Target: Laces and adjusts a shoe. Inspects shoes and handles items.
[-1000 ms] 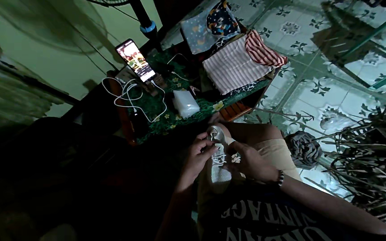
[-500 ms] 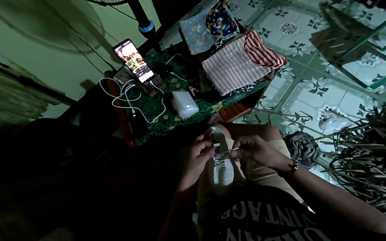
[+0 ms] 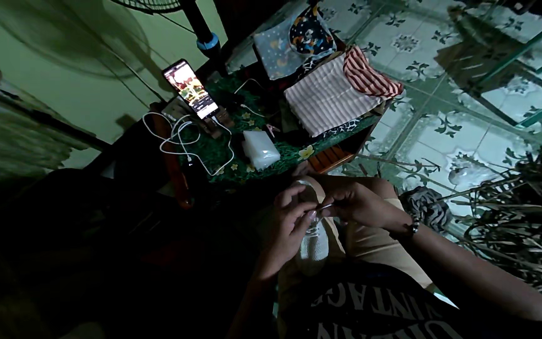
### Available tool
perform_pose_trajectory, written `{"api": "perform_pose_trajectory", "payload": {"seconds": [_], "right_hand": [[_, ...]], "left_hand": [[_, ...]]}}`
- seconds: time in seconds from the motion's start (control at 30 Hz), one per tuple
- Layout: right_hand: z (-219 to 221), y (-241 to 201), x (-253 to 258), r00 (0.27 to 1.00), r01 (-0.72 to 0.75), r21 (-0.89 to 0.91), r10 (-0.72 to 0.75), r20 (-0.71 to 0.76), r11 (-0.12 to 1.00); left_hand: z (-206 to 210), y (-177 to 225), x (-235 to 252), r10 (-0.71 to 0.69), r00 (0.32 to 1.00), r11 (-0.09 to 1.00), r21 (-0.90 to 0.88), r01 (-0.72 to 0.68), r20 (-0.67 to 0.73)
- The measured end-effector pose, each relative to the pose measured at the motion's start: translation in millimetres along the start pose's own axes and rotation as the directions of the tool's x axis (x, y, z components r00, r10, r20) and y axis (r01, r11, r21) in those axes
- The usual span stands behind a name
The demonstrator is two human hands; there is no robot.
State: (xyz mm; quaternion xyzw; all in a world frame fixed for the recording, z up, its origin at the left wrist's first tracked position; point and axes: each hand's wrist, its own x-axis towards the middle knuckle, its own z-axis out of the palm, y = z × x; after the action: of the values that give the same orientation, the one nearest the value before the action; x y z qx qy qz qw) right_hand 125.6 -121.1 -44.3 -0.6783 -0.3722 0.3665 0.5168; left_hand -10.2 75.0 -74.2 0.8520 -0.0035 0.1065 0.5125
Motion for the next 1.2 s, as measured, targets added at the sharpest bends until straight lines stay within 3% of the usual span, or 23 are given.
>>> {"api": "perform_pose_trajectory", "payload": {"seconds": [0.1,0.23,0.43,0.53,0.77,0.97,1.1,1.2], "right_hand": [[-3,-6,0,1.000,0.032,-0.014,-0.032,0.001,0.999],[-9,-14,-2,0.991,0.136,-0.022,-0.136,0.015,0.990],[-12,-29,1,0.966,0.248,-0.044,-0.243,0.093,0.968],[-14,-31,2,0.945,0.312,-0.024,-0.307,0.115,0.950],[-21,-23,-15,0.896,0.441,-0.104,-0.443,0.003,0.891],[-31,-6,-47,0.968,0.235,-0.189,-0.248,-0.044,0.953],[-41,2,-65,0.984,0.153,-0.285,-0.173,-0.048,0.946],[-49,4,-76,0.996,0.048,-0.349,-0.072,-0.054,0.936]], "left_hand": [[0,0,4,-0.027,0.995,0.999,-0.043,0.031,0.097],[-6,8,10,-0.072,0.991,0.944,-0.314,0.104,0.114],[-7,8,24,-0.038,0.929,0.942,-0.296,0.156,0.369],[-10,12,26,0.036,0.919,0.925,-0.362,0.118,0.391],[-38,17,21,0.072,0.996,0.906,-0.422,-0.046,0.045],[-84,30,0,-0.007,0.986,0.755,-0.647,-0.105,-0.169],[-121,22,-24,-0.007,0.957,0.735,-0.650,-0.192,-0.290],[-141,8,-45,-0.137,0.911,0.811,-0.572,-0.122,-0.388]]}}
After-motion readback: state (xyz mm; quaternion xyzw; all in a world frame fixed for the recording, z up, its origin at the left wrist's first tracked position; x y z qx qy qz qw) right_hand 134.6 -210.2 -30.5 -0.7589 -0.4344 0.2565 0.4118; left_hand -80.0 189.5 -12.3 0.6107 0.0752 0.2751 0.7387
